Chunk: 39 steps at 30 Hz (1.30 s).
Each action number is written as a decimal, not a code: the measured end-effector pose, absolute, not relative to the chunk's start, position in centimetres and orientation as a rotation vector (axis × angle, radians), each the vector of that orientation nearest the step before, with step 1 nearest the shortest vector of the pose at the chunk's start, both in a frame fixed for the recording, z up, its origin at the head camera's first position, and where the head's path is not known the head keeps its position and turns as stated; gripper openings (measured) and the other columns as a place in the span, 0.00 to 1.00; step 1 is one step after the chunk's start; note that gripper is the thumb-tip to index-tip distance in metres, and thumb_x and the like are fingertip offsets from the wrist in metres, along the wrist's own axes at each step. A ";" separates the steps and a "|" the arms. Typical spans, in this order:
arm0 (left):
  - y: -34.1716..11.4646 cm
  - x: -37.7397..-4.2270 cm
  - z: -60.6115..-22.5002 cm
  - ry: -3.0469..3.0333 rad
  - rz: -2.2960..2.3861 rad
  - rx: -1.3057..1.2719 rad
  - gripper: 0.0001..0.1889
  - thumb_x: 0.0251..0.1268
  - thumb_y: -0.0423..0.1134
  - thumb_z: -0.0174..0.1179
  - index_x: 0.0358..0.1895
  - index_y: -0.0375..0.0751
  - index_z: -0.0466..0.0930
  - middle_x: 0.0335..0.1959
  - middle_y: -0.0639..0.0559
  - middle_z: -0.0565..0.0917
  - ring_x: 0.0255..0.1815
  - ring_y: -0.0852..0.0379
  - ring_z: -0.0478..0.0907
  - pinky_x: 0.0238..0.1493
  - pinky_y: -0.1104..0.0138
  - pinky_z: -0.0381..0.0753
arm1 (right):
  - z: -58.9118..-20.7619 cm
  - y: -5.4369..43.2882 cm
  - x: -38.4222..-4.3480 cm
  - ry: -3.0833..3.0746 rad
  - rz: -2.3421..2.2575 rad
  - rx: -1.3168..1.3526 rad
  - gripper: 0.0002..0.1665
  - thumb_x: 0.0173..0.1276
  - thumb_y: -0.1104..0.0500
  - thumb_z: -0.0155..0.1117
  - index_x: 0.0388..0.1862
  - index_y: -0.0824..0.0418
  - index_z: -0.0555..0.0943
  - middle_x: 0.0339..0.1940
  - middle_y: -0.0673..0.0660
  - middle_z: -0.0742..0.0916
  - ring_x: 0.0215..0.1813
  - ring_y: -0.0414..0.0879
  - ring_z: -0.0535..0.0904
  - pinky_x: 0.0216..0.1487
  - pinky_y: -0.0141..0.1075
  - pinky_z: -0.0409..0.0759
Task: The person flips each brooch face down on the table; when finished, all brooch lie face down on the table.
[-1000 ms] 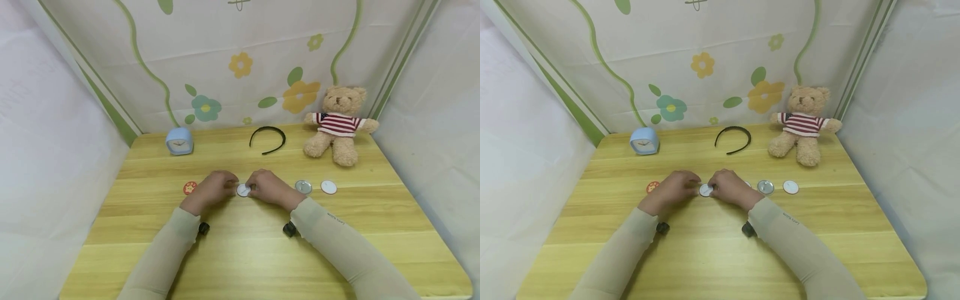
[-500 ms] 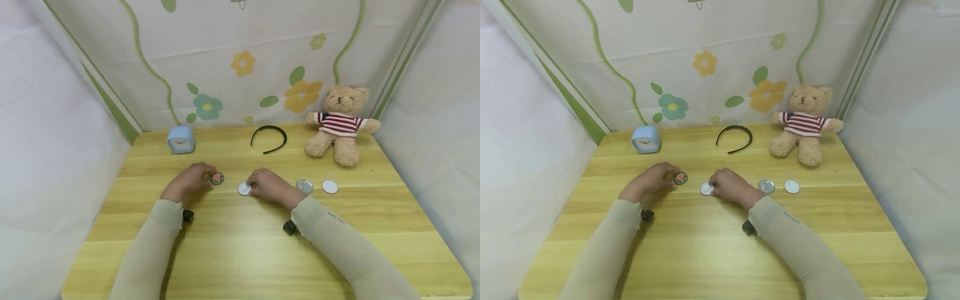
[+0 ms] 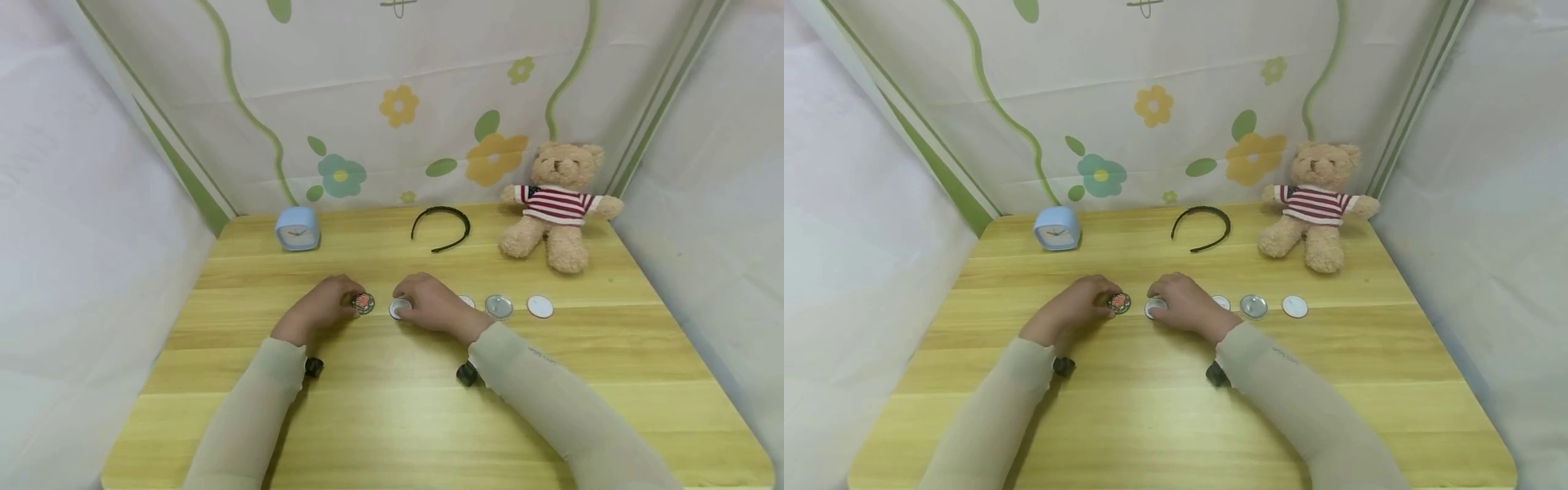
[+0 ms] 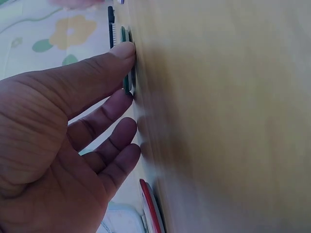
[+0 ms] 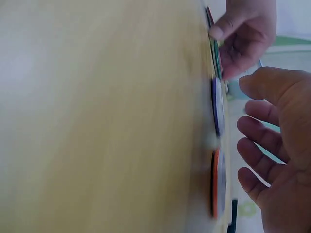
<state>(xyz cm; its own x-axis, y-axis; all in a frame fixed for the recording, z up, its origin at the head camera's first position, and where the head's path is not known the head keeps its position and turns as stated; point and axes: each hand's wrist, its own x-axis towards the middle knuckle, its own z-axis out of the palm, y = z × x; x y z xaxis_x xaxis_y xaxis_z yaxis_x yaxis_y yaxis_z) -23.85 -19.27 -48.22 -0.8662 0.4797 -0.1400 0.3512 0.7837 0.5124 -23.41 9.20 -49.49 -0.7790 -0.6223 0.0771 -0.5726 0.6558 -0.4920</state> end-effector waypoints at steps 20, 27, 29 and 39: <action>-19.1 -22.8 -47.7 2.701 0.673 0.709 0.17 0.73 0.37 0.74 0.63 0.46 0.90 0.57 0.51 0.89 0.61 0.48 0.84 0.68 0.48 0.83 | -50.0 3.4 -22.5 2.881 -0.542 -1.103 0.12 0.82 0.49 0.69 0.56 0.51 0.92 0.51 0.49 0.92 0.55 0.48 0.85 0.66 0.47 0.82; -18.7 -22.2 -48.2 2.767 0.561 0.781 0.16 0.72 0.35 0.74 0.60 0.47 0.92 0.54 0.53 0.90 0.58 0.51 0.84 0.64 0.51 0.85 | -50.3 3.7 -22.6 2.868 -0.441 -1.164 0.17 0.77 0.46 0.75 0.59 0.49 0.92 0.56 0.48 0.92 0.58 0.49 0.85 0.67 0.50 0.82; -18.7 -22.1 -48.3 2.778 0.547 0.776 0.16 0.71 0.35 0.75 0.60 0.47 0.91 0.54 0.54 0.89 0.57 0.52 0.84 0.64 0.52 0.85 | -50.4 3.7 -22.6 2.868 -0.447 -1.168 0.17 0.77 0.46 0.74 0.60 0.49 0.92 0.57 0.49 0.92 0.58 0.49 0.85 0.66 0.51 0.82; -19.9 -22.3 -47.3 2.763 0.620 0.772 0.14 0.81 0.34 0.65 0.62 0.45 0.91 0.58 0.50 0.91 0.62 0.47 0.87 0.67 0.49 0.85 | -50.6 3.6 -22.9 2.899 -0.544 -1.147 0.18 0.88 0.49 0.60 0.62 0.52 0.91 0.57 0.49 0.94 0.58 0.49 0.87 0.69 0.50 0.82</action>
<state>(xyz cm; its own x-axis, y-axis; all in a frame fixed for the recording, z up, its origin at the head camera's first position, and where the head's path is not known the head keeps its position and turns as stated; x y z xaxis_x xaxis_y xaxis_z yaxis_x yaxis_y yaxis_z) -22.32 -19.87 -47.28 -0.8420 0.5331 -0.0830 0.4465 0.7749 0.4473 -22.93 3.60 -50.63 -0.7370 -0.6600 0.1458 -0.6679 0.6780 -0.3068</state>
